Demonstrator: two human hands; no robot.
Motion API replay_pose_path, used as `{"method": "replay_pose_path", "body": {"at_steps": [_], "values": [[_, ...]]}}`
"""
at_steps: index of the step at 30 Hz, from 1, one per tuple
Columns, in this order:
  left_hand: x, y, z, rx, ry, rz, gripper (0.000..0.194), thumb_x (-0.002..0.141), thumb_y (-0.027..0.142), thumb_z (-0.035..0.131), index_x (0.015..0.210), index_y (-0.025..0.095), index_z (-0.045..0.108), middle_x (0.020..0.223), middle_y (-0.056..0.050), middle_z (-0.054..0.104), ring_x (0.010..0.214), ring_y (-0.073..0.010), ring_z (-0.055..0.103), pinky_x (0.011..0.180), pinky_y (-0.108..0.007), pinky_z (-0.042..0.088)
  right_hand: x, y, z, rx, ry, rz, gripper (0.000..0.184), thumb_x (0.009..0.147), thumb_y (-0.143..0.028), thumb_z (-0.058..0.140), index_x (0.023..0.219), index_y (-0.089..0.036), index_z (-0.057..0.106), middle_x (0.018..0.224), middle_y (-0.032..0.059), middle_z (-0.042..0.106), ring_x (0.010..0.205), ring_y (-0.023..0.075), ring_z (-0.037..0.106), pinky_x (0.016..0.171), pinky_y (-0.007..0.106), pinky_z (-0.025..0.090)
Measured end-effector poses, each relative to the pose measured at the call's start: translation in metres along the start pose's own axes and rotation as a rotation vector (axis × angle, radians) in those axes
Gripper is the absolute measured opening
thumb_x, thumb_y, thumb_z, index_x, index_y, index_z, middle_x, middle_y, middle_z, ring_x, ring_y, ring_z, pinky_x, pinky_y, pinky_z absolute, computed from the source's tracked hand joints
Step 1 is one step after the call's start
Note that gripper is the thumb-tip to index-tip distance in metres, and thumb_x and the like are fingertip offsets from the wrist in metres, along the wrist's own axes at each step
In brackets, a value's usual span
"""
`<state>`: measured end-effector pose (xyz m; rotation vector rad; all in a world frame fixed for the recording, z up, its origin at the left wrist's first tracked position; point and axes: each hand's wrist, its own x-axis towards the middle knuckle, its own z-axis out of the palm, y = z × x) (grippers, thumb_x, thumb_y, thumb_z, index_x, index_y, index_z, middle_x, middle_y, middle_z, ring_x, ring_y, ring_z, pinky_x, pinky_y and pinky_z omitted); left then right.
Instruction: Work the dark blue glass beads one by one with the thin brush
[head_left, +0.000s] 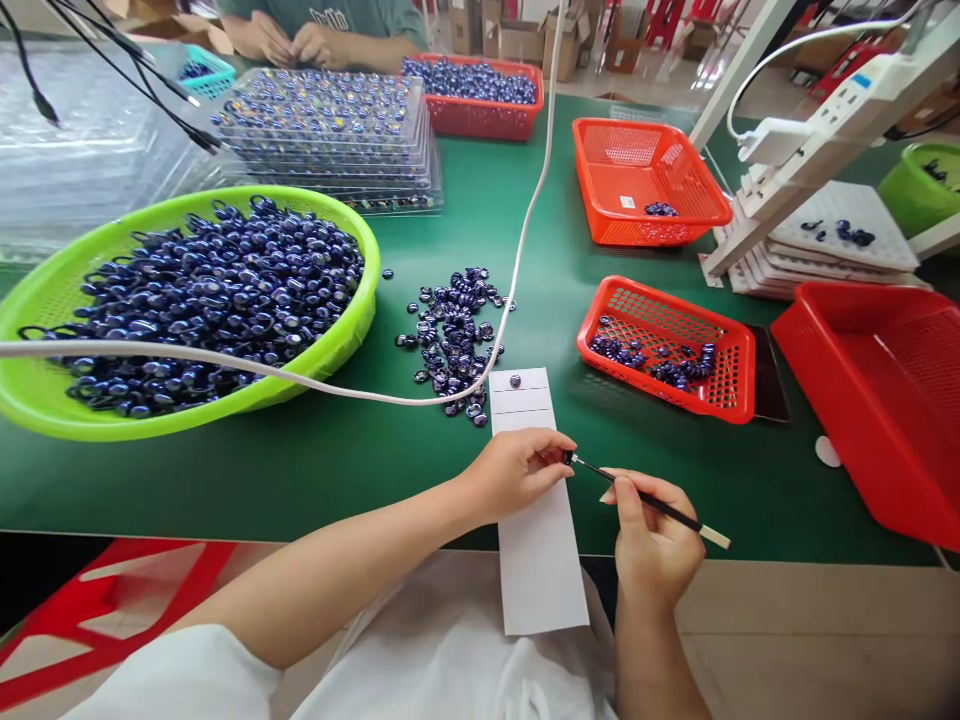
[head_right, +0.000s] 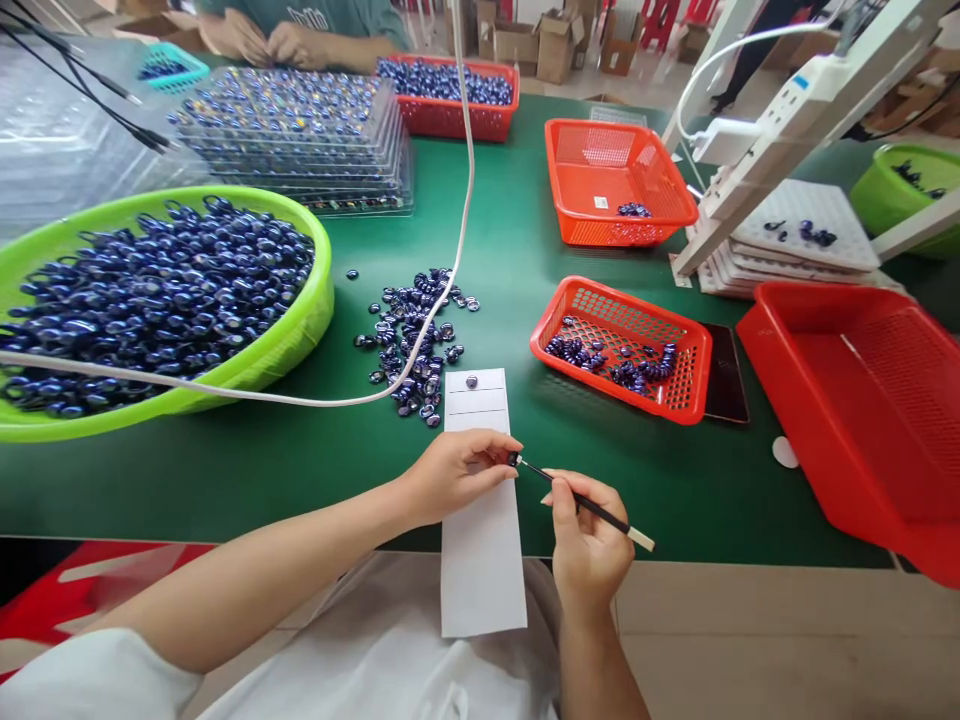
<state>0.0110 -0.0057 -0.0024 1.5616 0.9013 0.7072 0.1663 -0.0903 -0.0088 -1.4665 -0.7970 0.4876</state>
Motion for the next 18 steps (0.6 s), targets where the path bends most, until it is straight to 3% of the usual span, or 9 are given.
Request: {"method": "replay_pose_path", "body": {"at_steps": [18], "values": [[-0.0002,0.0002,-0.0017,0.172,-0.001,0.085,0.024,0.084,0.02,0.066,0.107,0.014,0.07,0.088,-0.006,0.074,0.074,-0.014,0.067,0.072,-0.024,0.055,-0.0012,0.0027,-0.003,-0.119,-0.066,-0.026,0.014,0.085,-0.032,0.074,0.089,-0.019,0.071,0.087,0.0044,0.073,0.064,0.0151,0.067,0.063,0.03,0.057]]}}
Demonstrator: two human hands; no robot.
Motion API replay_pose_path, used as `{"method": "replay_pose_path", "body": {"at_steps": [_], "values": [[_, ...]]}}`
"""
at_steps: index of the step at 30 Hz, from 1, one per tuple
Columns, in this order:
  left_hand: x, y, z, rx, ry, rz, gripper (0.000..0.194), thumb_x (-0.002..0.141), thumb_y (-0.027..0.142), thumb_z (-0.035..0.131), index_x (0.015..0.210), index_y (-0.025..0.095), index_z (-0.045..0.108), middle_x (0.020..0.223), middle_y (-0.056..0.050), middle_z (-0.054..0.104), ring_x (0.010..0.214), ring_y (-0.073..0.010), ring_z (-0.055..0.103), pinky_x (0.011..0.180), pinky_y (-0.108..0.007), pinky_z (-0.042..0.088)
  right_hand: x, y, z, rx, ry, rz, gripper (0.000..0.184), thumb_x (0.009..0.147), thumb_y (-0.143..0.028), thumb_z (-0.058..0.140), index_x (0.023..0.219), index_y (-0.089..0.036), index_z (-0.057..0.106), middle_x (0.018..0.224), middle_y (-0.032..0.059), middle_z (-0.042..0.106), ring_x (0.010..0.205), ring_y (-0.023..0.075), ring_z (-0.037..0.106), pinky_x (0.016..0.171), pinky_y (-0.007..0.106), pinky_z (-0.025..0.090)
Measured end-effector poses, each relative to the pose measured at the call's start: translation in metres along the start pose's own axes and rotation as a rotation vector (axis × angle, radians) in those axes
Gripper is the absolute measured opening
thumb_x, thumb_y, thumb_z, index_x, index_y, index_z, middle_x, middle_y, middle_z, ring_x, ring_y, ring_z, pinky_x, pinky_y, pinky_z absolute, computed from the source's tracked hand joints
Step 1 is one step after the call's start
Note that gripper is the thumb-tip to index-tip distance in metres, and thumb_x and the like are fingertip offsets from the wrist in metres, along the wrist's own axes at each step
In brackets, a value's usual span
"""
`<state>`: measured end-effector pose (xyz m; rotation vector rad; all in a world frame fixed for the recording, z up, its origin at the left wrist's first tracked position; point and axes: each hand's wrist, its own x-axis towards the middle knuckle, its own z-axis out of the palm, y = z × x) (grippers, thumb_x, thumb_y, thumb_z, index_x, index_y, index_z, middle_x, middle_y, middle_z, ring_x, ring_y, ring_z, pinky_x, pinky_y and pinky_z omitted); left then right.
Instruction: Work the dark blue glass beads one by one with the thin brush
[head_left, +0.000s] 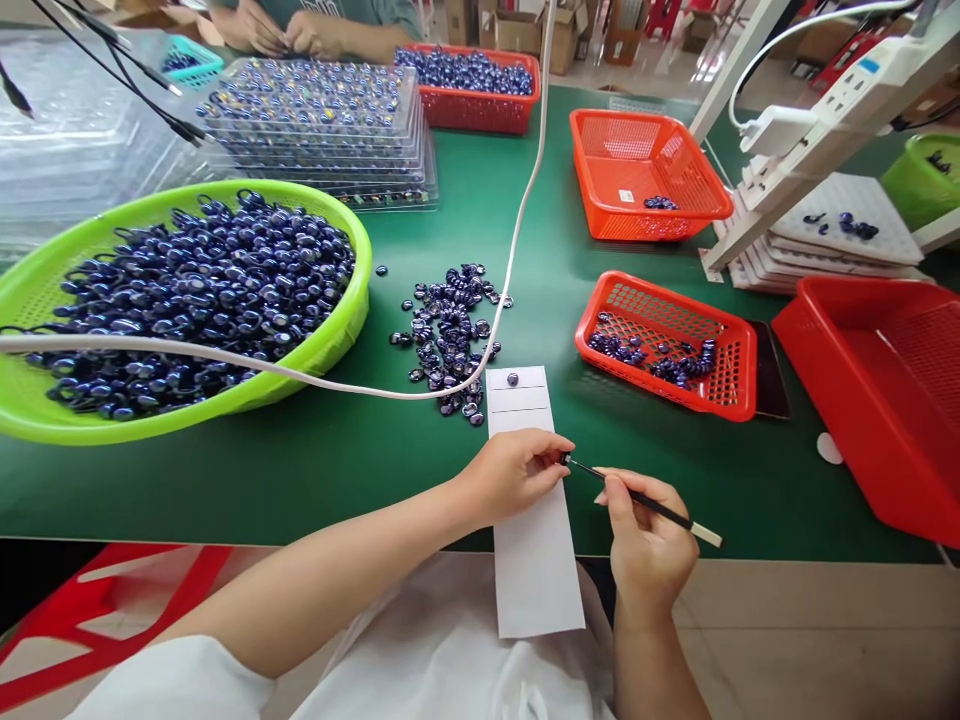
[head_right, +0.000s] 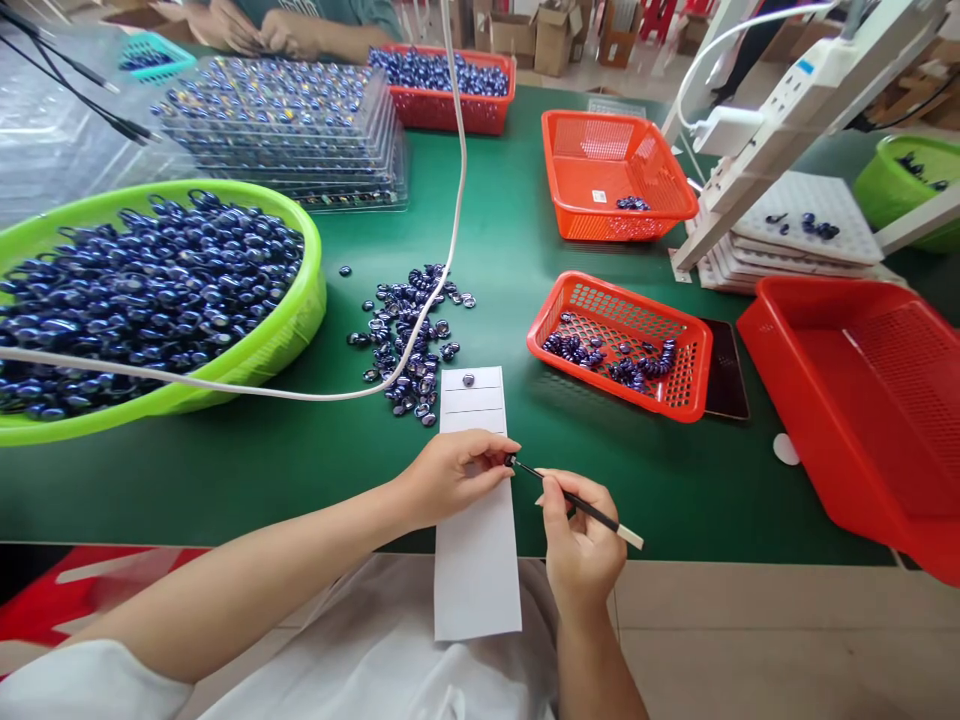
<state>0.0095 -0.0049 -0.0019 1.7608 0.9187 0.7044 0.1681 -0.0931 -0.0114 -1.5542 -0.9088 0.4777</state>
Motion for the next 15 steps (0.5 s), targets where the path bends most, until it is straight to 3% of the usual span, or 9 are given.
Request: {"method": "replay_pose_path", "body": {"at_steps": [15], "values": [[-0.0006,-0.0004,0.0002,0.013,0.006,0.003,0.024,0.085,0.022,0.065,0.107,0.015,0.071,0.088,-0.005,0.074,0.074,-0.014,0.067,0.071,-0.024,0.055,0.0005,-0.0008,0.001,-0.009,-0.007,-0.027,0.014,0.086,-0.032,0.073,0.088,-0.018,0.07,0.086,0.0044,0.073,0.062,0.0146,0.067,0.059,0.029,0.056]]}}
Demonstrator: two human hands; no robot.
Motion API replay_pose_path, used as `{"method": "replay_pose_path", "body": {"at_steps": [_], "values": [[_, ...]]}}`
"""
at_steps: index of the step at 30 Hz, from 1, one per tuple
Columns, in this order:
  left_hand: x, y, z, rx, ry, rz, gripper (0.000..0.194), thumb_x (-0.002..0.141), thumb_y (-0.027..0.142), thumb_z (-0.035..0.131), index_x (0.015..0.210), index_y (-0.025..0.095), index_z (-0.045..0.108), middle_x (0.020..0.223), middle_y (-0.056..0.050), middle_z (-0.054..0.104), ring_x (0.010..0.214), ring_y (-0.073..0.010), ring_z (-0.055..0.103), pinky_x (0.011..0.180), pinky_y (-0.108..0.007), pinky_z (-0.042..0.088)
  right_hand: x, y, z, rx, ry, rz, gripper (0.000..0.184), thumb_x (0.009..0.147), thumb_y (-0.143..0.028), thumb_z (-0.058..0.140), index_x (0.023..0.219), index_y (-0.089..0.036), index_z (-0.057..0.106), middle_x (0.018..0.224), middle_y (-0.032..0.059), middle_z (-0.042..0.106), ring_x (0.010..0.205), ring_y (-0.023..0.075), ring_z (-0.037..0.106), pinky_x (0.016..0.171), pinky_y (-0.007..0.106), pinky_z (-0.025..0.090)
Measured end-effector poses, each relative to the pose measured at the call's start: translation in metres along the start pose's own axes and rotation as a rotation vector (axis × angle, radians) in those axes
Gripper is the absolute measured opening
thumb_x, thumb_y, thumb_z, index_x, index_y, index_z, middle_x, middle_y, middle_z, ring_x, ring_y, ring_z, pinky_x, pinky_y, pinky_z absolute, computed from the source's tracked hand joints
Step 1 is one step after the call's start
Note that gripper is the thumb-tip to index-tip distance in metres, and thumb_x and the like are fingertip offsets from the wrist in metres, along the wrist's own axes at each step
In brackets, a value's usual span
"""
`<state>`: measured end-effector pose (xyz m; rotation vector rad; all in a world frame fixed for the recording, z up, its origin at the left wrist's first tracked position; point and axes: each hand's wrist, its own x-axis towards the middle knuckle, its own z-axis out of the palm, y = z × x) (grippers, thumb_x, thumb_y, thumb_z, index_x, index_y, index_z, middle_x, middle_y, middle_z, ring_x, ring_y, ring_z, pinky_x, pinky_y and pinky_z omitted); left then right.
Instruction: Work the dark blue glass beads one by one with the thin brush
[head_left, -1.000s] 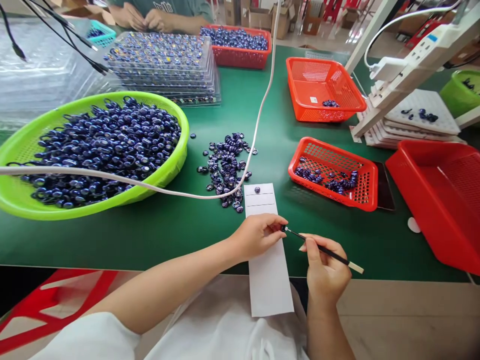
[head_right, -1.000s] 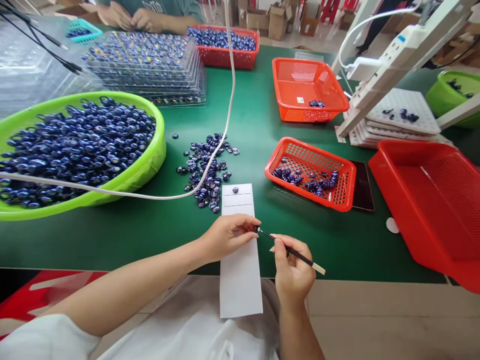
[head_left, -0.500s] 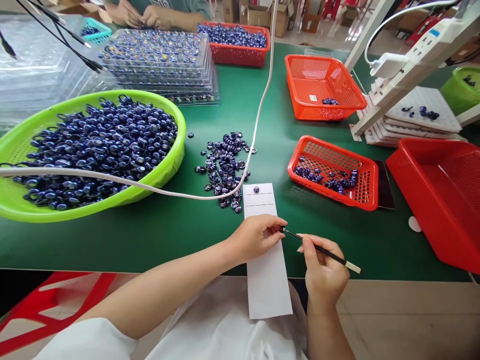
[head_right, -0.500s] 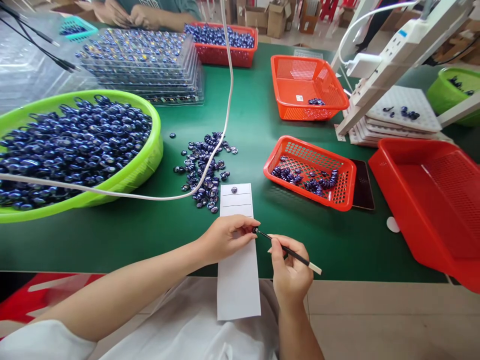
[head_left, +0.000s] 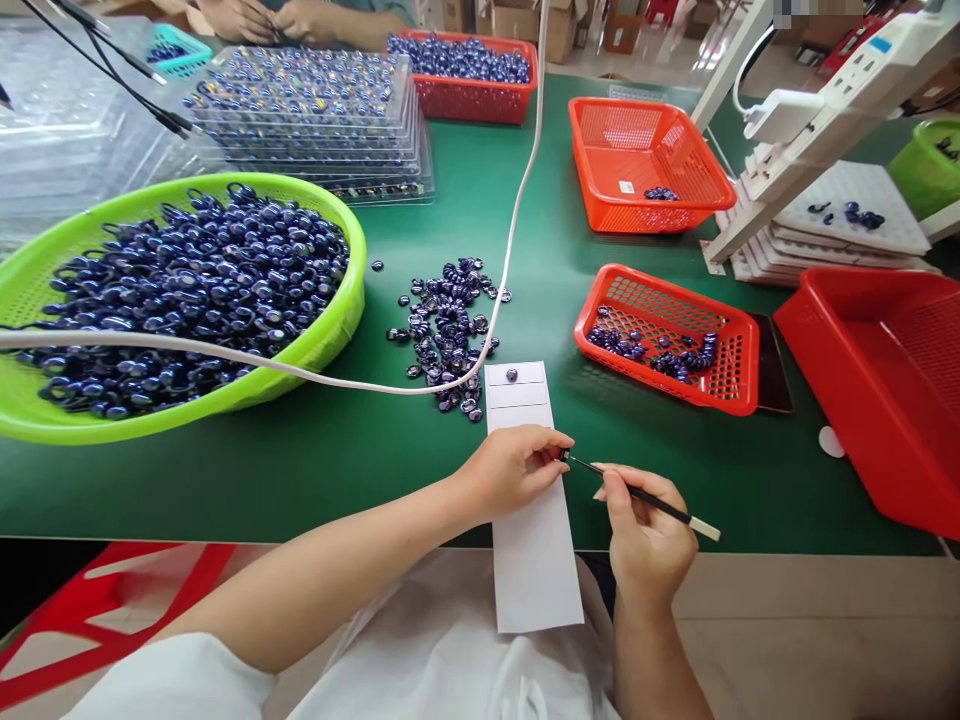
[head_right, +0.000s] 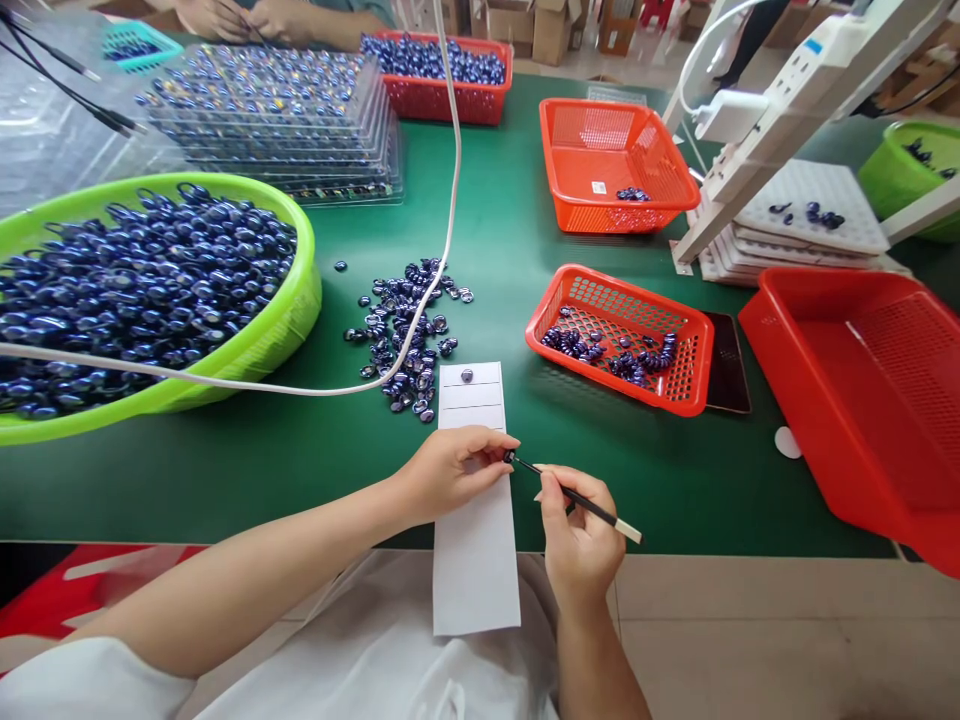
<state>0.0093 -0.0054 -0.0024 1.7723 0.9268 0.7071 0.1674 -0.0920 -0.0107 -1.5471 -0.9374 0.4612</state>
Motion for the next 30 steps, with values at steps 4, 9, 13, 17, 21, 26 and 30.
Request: {"method": "replay_pose_path", "body": {"at_steps": [4,9,13,17,21,26,30], "values": [[0.0,0.001,-0.0007,0.001,-0.004,-0.002,0.024,0.085,0.022,0.065,0.107,0.014,0.071,0.088,-0.005,0.074,0.074,-0.014,0.067,0.072,-0.024,0.055,-0.0001,-0.0017,-0.0006,-0.017,-0.008,0.0,0.012,0.086,-0.03,0.072,0.088,-0.018,0.071,0.084,0.004,0.072,0.063,0.0146,0.067,0.06,0.029,0.056],[0.0003,0.0017,-0.0009,-0.002,-0.005,-0.013,0.024,0.084,0.022,0.066,0.107,0.015,0.07,0.089,-0.005,0.074,0.075,-0.0138,0.068,0.073,-0.024,0.056,0.0002,-0.0018,-0.001,-0.013,-0.004,-0.001,0.013,0.086,-0.031,0.073,0.087,-0.019,0.071,0.082,0.0036,0.072,0.062,0.0151,0.067,0.059,0.028,0.056],[0.0002,0.0016,-0.0001,-0.006,-0.003,-0.019,0.024,0.084,0.022,0.067,0.106,0.016,0.071,0.087,-0.005,0.074,0.074,-0.0138,0.067,0.071,-0.024,0.056,0.0003,-0.002,-0.0011,-0.028,-0.008,-0.004,0.014,0.086,-0.033,0.073,0.087,-0.019,0.072,0.081,0.0037,0.072,0.062,0.0153,0.066,0.059,0.029,0.055],[0.0002,0.0012,0.0004,-0.011,-0.001,-0.016,0.024,0.084,0.022,0.067,0.107,0.014,0.071,0.086,-0.005,0.073,0.073,-0.0138,0.067,0.07,-0.024,0.055,-0.0006,-0.0018,-0.001,-0.013,0.003,-0.002,0.013,0.086,-0.032,0.073,0.087,-0.019,0.072,0.082,0.004,0.072,0.062,0.0152,0.067,0.06,0.029,0.056],[0.0002,0.0009,0.0002,-0.013,-0.003,-0.016,0.025,0.084,0.021,0.067,0.107,0.013,0.071,0.086,-0.005,0.073,0.072,-0.0138,0.067,0.07,-0.024,0.055,-0.0013,-0.001,-0.001,-0.004,0.0,-0.01,0.012,0.086,-0.03,0.073,0.088,-0.019,0.072,0.082,0.0038,0.071,0.062,0.0146,0.066,0.06,0.029,0.056],[0.0,0.001,0.0002,-0.008,0.0,-0.013,0.024,0.084,0.021,0.067,0.107,0.014,0.071,0.086,-0.005,0.073,0.073,-0.0139,0.067,0.071,-0.024,0.055,-0.0007,-0.0018,-0.0012,-0.02,-0.005,-0.013,0.013,0.086,-0.031,0.073,0.088,-0.019,0.072,0.08,0.0032,0.071,0.061,0.0144,0.066,0.059,0.028,0.056],[-0.0001,0.0005,0.0005,-0.006,0.0,-0.009,0.024,0.084,0.021,0.067,0.106,0.014,0.071,0.086,-0.005,0.073,0.072,-0.0136,0.067,0.07,-0.023,0.055,-0.0005,-0.0025,-0.0012,-0.031,0.002,-0.022,0.014,0.086,-0.032,0.073,0.088,-0.018,0.072,0.079,0.0032,0.071,0.061,0.0144,0.066,0.059,0.027,0.056]]}}
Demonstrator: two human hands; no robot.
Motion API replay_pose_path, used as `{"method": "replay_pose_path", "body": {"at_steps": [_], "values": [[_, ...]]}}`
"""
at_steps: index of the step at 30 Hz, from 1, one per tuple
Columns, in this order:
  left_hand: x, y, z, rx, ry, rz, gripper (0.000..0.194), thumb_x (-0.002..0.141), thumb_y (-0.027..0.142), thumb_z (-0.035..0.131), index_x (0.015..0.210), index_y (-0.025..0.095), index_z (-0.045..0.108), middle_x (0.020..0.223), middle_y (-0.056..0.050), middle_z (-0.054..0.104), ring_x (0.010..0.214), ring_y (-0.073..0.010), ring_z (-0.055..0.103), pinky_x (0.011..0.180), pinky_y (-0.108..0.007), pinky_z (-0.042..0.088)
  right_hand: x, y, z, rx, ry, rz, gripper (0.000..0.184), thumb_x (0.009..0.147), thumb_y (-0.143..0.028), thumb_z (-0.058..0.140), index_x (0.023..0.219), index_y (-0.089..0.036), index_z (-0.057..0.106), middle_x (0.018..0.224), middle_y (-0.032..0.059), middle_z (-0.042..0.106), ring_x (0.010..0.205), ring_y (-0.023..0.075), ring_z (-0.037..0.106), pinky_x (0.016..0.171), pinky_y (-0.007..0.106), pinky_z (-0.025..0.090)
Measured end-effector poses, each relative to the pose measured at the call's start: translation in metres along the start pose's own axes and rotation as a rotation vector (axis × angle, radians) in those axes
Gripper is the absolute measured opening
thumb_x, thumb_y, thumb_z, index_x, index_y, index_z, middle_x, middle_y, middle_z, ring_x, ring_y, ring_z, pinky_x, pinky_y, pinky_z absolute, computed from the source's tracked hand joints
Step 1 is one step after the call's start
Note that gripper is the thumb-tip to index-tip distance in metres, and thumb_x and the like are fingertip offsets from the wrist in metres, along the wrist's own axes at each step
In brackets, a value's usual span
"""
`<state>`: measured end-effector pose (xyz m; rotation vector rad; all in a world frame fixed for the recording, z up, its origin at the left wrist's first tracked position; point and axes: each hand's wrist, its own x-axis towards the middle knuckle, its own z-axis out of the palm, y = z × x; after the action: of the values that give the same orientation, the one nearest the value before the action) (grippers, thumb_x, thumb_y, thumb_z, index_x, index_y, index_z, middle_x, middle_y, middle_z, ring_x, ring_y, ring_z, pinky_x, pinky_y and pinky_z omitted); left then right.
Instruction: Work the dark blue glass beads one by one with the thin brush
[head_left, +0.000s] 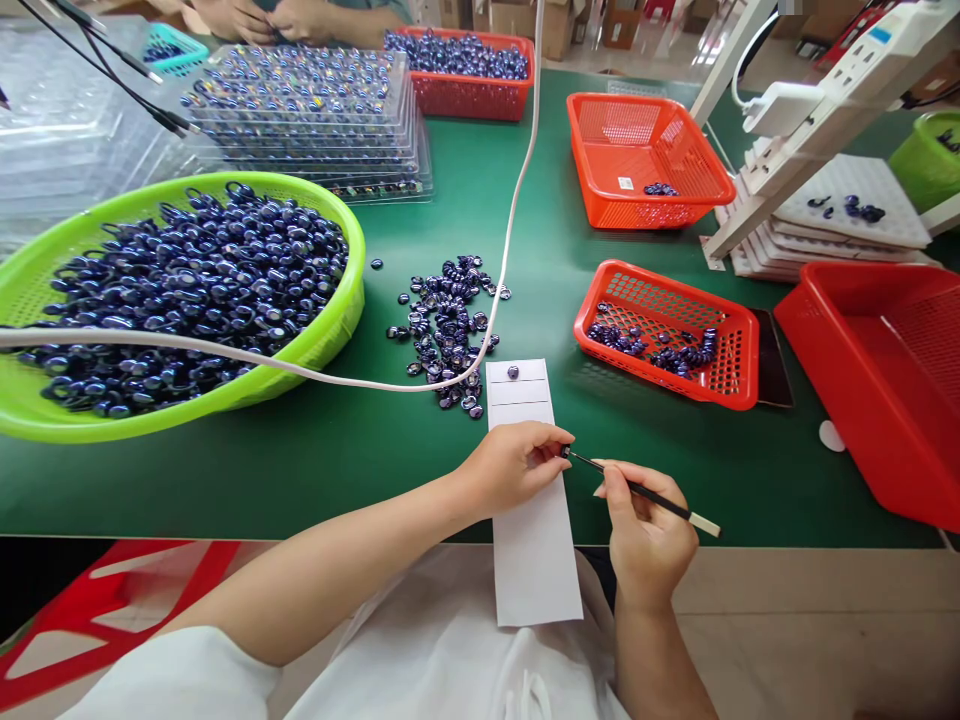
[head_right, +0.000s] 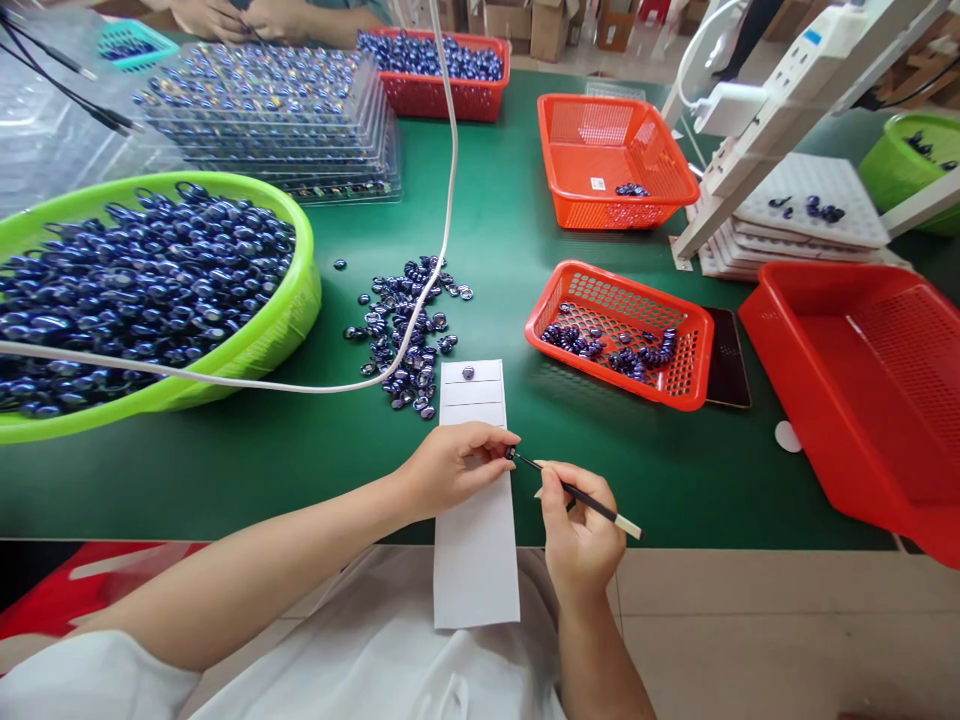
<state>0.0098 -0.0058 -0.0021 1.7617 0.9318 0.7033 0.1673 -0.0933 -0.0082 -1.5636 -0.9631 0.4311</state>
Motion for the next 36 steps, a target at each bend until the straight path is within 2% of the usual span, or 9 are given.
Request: {"method": "replay_pose_path", "body": {"at_steps": [17,21,27,29,36], "values": [[-0.001,-0.001,0.001,0.032,0.014,0.055,0.023,0.084,0.019,0.064,0.106,0.012,0.07,0.082,-0.004,0.071,0.07,-0.013,0.066,0.067,-0.023,0.054,0.0,0.003,0.0,-0.016,-0.038,-0.07,0.006,0.087,-0.025,0.071,0.089,-0.019,0.071,0.082,0.0023,0.072,0.061,0.0133,0.066,0.058,0.027,0.056],[-0.001,-0.001,0.002,0.057,0.027,0.045,0.023,0.083,0.017,0.064,0.104,0.013,0.071,0.083,-0.004,0.072,0.069,-0.0127,0.065,0.067,-0.023,0.054,-0.001,0.009,-0.001,-0.041,-0.093,-0.176,0.005,0.088,-0.021,0.069,0.094,-0.021,0.069,0.092,0.0038,0.073,0.07,0.016,0.07,0.065,0.03,0.058],[0.0,-0.002,0.003,0.051,0.064,0.025,0.022,0.082,0.018,0.064,0.102,0.012,0.071,0.08,-0.004,0.071,0.067,-0.0122,0.064,0.065,-0.022,0.054,0.001,0.012,-0.005,-0.081,-0.28,-0.481,0.029,0.086,-0.003,0.064,0.108,-0.023,0.064,0.102,0.0048,0.073,0.091,0.02,0.071,0.078,0.037,0.06],[0.001,-0.002,0.004,0.041,0.07,0.011,0.022,0.082,0.018,0.064,0.102,0.012,0.07,0.079,-0.004,0.071,0.066,-0.0121,0.064,0.063,-0.022,0.053,0.002,0.011,-0.006,-0.093,-0.299,-0.529,0.032,0.086,-0.001,0.063,0.11,-0.023,0.064,0.103,0.0051,0.073,0.093,0.0206,0.071,0.079,0.038,0.059],[0.001,-0.002,0.004,0.049,0.075,-0.001,0.022,0.08,0.017,0.064,0.101,0.012,0.071,0.08,-0.004,0.071,0.065,-0.0117,0.063,0.063,-0.022,0.053,0.0,0.019,-0.007,0.003,-0.258,-0.299,0.026,0.09,-0.007,0.063,0.109,-0.025,0.066,0.108,0.0049,0.072,0.091,0.0208,0.072,0.077,0.04,0.062]]}}
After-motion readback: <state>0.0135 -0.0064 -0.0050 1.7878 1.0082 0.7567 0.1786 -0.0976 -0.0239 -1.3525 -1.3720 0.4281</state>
